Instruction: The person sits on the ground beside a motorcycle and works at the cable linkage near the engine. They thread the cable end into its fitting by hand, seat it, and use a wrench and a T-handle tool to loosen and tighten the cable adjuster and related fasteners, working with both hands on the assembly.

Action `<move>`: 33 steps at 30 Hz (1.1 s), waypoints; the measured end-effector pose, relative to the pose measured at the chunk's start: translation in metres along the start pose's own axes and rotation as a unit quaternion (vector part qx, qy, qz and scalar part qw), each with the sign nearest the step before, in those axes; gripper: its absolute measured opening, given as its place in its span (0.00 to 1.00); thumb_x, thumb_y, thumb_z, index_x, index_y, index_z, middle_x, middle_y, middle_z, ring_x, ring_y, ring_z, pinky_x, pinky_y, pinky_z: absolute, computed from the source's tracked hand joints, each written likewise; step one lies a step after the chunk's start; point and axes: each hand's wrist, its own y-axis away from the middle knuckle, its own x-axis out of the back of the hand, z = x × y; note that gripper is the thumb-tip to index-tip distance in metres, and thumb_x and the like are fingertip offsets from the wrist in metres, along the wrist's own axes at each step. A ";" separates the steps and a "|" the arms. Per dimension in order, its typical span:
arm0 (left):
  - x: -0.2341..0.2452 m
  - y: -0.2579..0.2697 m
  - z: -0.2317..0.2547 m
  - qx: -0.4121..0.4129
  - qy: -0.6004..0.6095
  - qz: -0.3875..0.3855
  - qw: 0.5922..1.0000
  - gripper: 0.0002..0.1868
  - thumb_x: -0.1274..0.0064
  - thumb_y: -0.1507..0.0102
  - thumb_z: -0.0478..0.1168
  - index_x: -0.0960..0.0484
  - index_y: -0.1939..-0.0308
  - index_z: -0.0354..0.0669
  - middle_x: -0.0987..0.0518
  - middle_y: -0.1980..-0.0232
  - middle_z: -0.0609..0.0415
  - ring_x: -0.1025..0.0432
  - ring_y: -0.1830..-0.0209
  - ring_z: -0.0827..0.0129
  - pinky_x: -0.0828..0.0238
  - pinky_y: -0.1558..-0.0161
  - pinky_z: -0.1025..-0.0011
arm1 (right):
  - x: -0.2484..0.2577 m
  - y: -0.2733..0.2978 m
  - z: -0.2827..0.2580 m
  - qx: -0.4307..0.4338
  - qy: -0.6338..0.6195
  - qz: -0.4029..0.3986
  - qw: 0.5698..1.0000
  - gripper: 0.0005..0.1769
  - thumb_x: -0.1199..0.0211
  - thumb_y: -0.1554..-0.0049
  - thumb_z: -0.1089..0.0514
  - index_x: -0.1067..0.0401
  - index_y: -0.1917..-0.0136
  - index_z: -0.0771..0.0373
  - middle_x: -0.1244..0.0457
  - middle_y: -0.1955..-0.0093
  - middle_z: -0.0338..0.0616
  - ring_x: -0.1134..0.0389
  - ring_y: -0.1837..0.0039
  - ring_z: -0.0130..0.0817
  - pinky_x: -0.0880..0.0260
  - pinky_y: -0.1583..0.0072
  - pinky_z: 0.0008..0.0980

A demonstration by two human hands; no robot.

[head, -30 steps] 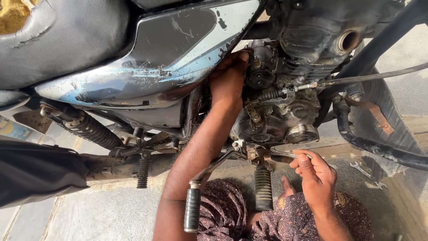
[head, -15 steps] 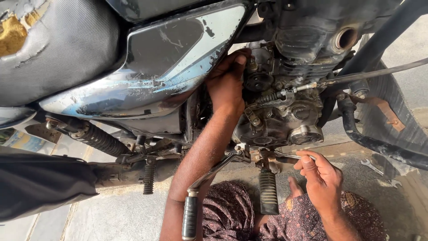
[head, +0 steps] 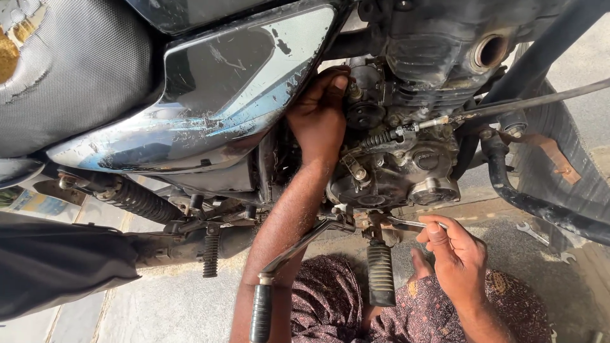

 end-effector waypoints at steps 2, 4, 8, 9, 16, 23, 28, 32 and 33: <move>-0.001 -0.006 0.001 0.027 -0.007 0.005 1.000 0.06 0.40 0.33 0.34 0.12 0.53 0.40 0.13 0.56 0.57 0.21 0.54 0.75 0.26 0.46 0.75 | -0.001 -0.002 0.000 0.004 -0.001 -0.002 1.000 0.15 0.43 0.35 0.50 0.22 0.43 0.60 0.31 0.65 0.36 0.35 0.63 0.23 0.33 0.59 0.25; -0.003 -0.010 -0.003 0.091 0.034 0.009 0.995 0.06 0.39 0.34 0.33 0.11 0.54 0.39 0.12 0.57 0.56 0.21 0.56 0.74 0.27 0.47 0.74 | 0.000 0.000 0.002 0.010 -0.004 -0.003 1.000 0.16 0.43 0.34 0.50 0.23 0.42 0.60 0.31 0.64 0.36 0.35 0.63 0.23 0.32 0.58 0.24; -0.003 -0.005 -0.004 0.086 0.100 -0.002 0.991 0.06 0.40 0.35 0.32 0.11 0.55 0.37 0.13 0.57 0.55 0.21 0.56 0.73 0.27 0.47 0.74 | 0.004 -0.002 -0.001 0.028 -0.004 -0.004 1.000 0.16 0.43 0.35 0.50 0.23 0.42 0.60 0.30 0.64 0.36 0.35 0.63 0.23 0.33 0.60 0.25; -0.003 -0.004 0.000 0.053 0.085 -0.012 0.995 0.06 0.41 0.34 0.33 0.11 0.55 0.37 0.13 0.57 0.55 0.21 0.55 0.73 0.26 0.47 0.74 | 0.004 -0.002 -0.002 0.025 -0.009 -0.009 1.000 0.16 0.43 0.35 0.50 0.23 0.43 0.61 0.30 0.64 0.37 0.34 0.63 0.23 0.32 0.59 0.25; -0.005 -0.013 0.012 0.109 -0.004 -0.022 0.994 0.07 0.41 0.35 0.33 0.11 0.54 0.38 0.13 0.59 0.56 0.21 0.58 0.75 0.27 0.50 0.74 | 0.004 -0.001 0.000 0.025 -0.005 -0.018 1.000 0.16 0.44 0.35 0.49 0.22 0.42 0.59 0.30 0.64 0.37 0.33 0.63 0.24 0.32 0.60 0.26; -0.005 -0.006 0.012 0.043 0.035 -0.053 0.997 0.07 0.43 0.32 0.35 0.12 0.53 0.41 0.12 0.57 0.55 0.19 0.57 0.74 0.25 0.49 0.73 | 0.004 -0.001 -0.001 0.014 -0.011 -0.030 0.999 0.16 0.44 0.35 0.50 0.22 0.42 0.60 0.30 0.64 0.38 0.33 0.62 0.24 0.31 0.59 0.26; -0.012 -0.007 0.057 -0.053 -0.233 -0.144 0.960 0.09 0.40 0.35 0.43 0.11 0.54 0.44 0.13 0.58 0.53 0.19 0.60 0.72 0.24 0.55 0.70 | 0.004 0.001 -0.008 0.029 -0.006 -0.026 0.999 0.16 0.44 0.34 0.50 0.23 0.42 0.62 0.31 0.63 0.38 0.35 0.61 0.24 0.33 0.57 0.26; 0.000 -0.011 0.038 -0.011 -0.165 -0.159 0.973 0.12 0.42 0.32 0.45 0.13 0.50 0.44 0.12 0.55 0.53 0.19 0.56 0.70 0.24 0.51 0.70 | 0.005 0.001 -0.005 0.011 0.006 -0.016 1.000 0.16 0.44 0.35 0.50 0.23 0.43 0.61 0.30 0.64 0.38 0.34 0.62 0.25 0.32 0.58 0.26; 0.006 -0.008 0.028 -0.014 -0.101 -0.158 0.982 0.12 0.44 0.30 0.45 0.14 0.47 0.44 0.13 0.52 0.53 0.19 0.52 0.69 0.25 0.46 0.70 | 0.006 0.001 -0.003 0.016 -0.011 -0.019 1.000 0.16 0.44 0.35 0.50 0.23 0.43 0.62 0.30 0.64 0.38 0.34 0.62 0.24 0.32 0.58 0.26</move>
